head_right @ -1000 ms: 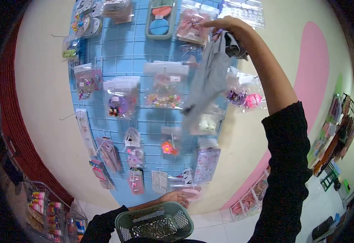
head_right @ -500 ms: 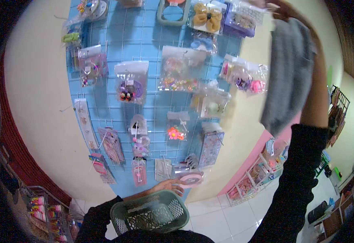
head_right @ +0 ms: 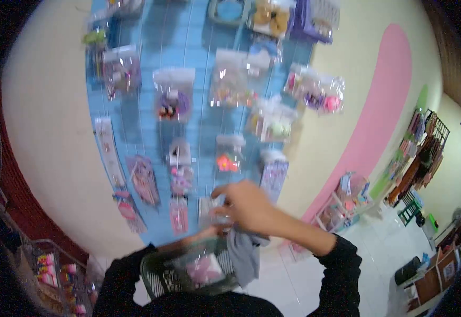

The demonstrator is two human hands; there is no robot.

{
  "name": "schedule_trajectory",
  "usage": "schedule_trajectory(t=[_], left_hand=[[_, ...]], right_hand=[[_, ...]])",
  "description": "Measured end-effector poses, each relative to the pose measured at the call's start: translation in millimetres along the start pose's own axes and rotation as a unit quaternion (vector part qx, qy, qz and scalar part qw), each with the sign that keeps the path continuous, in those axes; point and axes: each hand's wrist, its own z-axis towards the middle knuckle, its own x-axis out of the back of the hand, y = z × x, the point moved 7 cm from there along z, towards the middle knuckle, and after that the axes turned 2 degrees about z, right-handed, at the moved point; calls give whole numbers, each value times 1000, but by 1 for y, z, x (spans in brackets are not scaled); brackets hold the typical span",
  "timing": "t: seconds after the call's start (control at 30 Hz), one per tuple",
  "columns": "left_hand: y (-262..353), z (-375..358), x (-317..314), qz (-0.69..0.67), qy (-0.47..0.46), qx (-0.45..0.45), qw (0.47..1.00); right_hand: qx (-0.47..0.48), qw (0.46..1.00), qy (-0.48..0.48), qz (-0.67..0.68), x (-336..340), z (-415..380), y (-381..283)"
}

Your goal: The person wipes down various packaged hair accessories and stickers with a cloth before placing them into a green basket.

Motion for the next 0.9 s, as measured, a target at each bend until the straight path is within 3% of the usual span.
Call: schedule_trajectory(t=[0.07, 0.13, 0.17, 0.2, 0.3, 0.37, 0.5, 0.6, 0.8, 0.87, 0.9], left_hand=[[-8, 1, 10, 5, 40, 23, 999], [-9, 1, 12, -14, -3, 18, 1000], [-10, 0, 9, -45, -42, 15, 998], [-8, -2, 9, -42, -44, 14, 998], [-6, -6, 11, -7, -37, 23, 999], [-4, -12, 17, -5, -32, 0, 999], [3, -22, 23, -33, -18, -22, 999], [3, -24, 31, -63, 5, -12, 998], [3, -13, 20, -44, -29, -8, 999], [1, -9, 17, -44, -26, 5, 999], [-1, -7, 18, -20, -23, 6, 1000]], right_hand=[[-11, 975, 222, 2, 108, 4, 0], [16, 942, 335, -15, 205, 22, 6], [-18, 916, 387, -101, 243, 33, 7], [-89, 909, 397, -95, 272, 55, 28], [-96, 906, 405, -78, 315, 112, 74], [-204, 913, 323, 145, 303, 129, 97], [-118, 916, 277, 265, 299, 132, 91], [-123, 909, 279, 285, 306, 118, 84], [-116, 906, 278, 296, 311, 85, 70], [-76, 918, 262, 286, 321, 75, 62], [-83, 912, 324, 237, 317, 55, 41]])
